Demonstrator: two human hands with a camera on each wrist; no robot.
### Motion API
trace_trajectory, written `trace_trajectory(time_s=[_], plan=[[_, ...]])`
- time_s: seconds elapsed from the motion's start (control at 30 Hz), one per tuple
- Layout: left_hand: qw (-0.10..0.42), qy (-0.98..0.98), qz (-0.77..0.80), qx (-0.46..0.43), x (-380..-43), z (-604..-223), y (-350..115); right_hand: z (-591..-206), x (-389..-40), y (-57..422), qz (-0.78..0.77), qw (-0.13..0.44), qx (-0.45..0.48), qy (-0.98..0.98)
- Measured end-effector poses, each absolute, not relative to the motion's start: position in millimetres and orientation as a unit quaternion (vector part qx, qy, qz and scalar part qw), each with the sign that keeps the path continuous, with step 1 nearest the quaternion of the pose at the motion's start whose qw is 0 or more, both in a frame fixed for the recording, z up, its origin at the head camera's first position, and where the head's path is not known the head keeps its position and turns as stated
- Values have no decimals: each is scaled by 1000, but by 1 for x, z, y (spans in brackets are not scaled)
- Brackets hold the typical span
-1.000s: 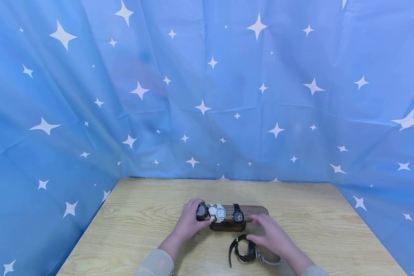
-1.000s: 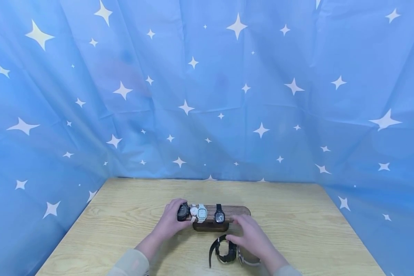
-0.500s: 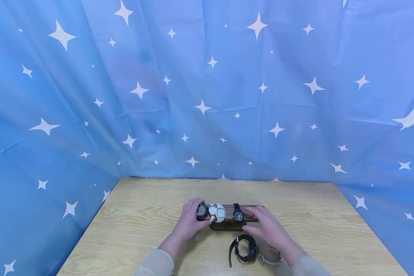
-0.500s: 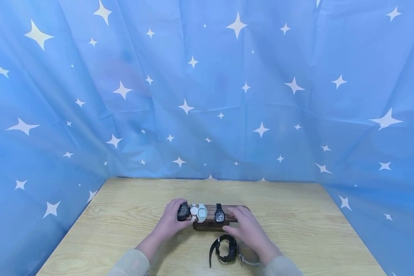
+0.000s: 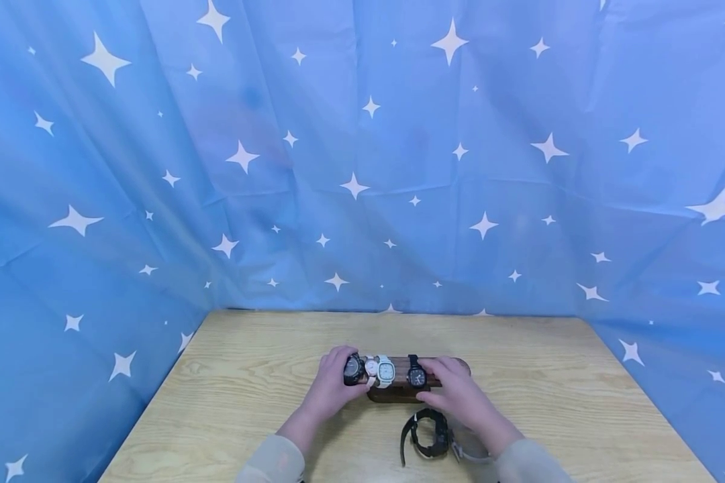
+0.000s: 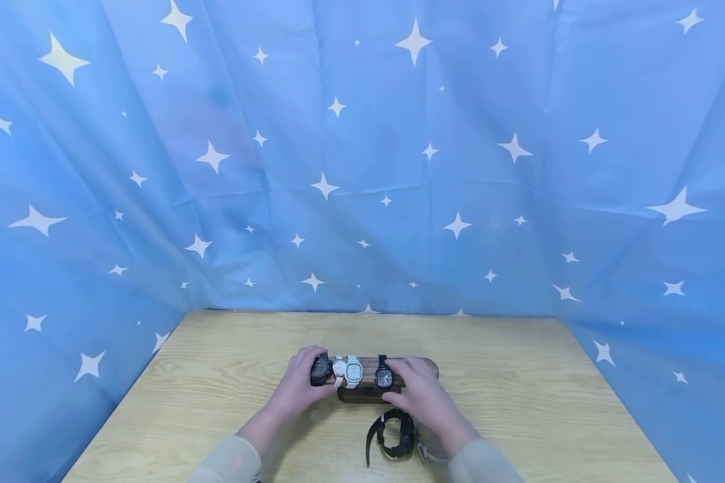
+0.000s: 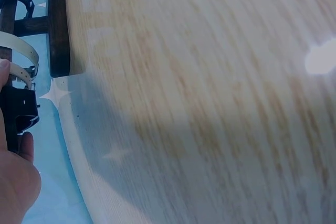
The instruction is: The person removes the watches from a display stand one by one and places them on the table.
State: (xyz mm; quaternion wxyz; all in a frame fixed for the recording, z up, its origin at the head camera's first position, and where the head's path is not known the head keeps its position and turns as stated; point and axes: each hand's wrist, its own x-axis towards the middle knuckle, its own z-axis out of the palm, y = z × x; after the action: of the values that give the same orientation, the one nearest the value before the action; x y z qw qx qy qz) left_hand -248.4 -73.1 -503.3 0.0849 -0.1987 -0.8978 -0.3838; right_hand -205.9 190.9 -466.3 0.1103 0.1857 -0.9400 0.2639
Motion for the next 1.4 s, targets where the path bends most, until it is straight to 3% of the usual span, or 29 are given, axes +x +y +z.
trace_trajectory(time_s=[0.7,1.03,1.4], plan=[[97,-896,-382,-205,-248,-503,-72,-472,-212,186,200,153,192,-949],[95,-898,-380,-200,-247,-502,-71,-477,-213,201,207,207,208,-933],[93,-899,-377,-200,-246,-500,-71,-472,-211,214,221,181,189,-940]])
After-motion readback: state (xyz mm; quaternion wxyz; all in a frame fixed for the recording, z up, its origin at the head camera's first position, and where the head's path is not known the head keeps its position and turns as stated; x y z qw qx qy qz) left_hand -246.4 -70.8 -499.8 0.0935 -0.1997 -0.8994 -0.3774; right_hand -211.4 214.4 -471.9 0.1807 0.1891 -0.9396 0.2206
